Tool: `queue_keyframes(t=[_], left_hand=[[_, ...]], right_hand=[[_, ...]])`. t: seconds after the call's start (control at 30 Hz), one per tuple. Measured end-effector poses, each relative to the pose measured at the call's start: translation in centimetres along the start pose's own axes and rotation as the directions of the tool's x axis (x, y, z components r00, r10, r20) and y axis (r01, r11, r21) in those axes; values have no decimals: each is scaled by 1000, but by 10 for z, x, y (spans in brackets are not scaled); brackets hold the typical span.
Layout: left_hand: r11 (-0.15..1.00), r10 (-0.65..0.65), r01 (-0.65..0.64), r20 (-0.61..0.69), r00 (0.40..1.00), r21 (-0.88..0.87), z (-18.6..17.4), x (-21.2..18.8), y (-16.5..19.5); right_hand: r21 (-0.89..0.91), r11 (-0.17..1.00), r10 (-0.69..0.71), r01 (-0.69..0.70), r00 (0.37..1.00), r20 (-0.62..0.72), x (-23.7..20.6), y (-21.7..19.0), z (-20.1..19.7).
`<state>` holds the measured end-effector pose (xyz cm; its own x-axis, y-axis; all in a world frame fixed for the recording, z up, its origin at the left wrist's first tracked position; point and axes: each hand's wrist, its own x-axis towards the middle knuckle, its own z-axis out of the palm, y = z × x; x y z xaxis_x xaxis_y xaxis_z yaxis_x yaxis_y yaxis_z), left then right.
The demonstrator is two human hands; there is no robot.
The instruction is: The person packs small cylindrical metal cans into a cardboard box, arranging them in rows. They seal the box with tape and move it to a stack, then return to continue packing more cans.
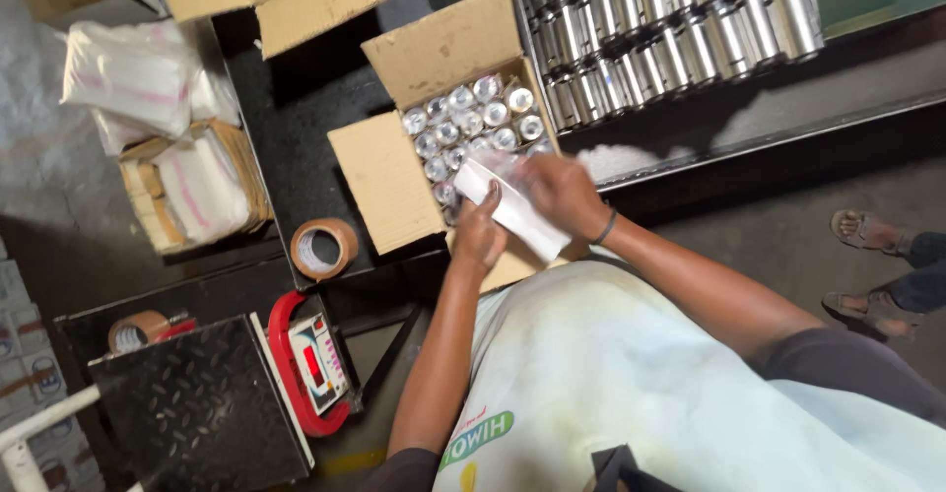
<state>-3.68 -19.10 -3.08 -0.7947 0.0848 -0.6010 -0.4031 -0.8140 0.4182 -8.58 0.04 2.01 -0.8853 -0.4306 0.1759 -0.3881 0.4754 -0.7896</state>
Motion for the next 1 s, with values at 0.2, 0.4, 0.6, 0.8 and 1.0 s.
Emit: queue_keyframes(t=[0.2,0.4,0.6,0.8,1.0], left_hand=[[293,328,-226,124,937,929,37,1,25],[182,458,-301,190,868,936,78,-30,58],[63,522,-367,283,805,928,76,-51,72],[-81,584,-460,416,697,884,80,-33,52],[-182,528,-660,638,560,729,48,-16,24]], right_hand=[[-286,947,241,-146,912,332,24,6,-42],[163,962,193,-220,967,166,41,-5,-62],[-647,610,217,-457,882,-419,120,96,-128],[26,828,560,-560,828,-13,82,53,-125],[-90,992,103,-89,979,174,17,-8,-47]])
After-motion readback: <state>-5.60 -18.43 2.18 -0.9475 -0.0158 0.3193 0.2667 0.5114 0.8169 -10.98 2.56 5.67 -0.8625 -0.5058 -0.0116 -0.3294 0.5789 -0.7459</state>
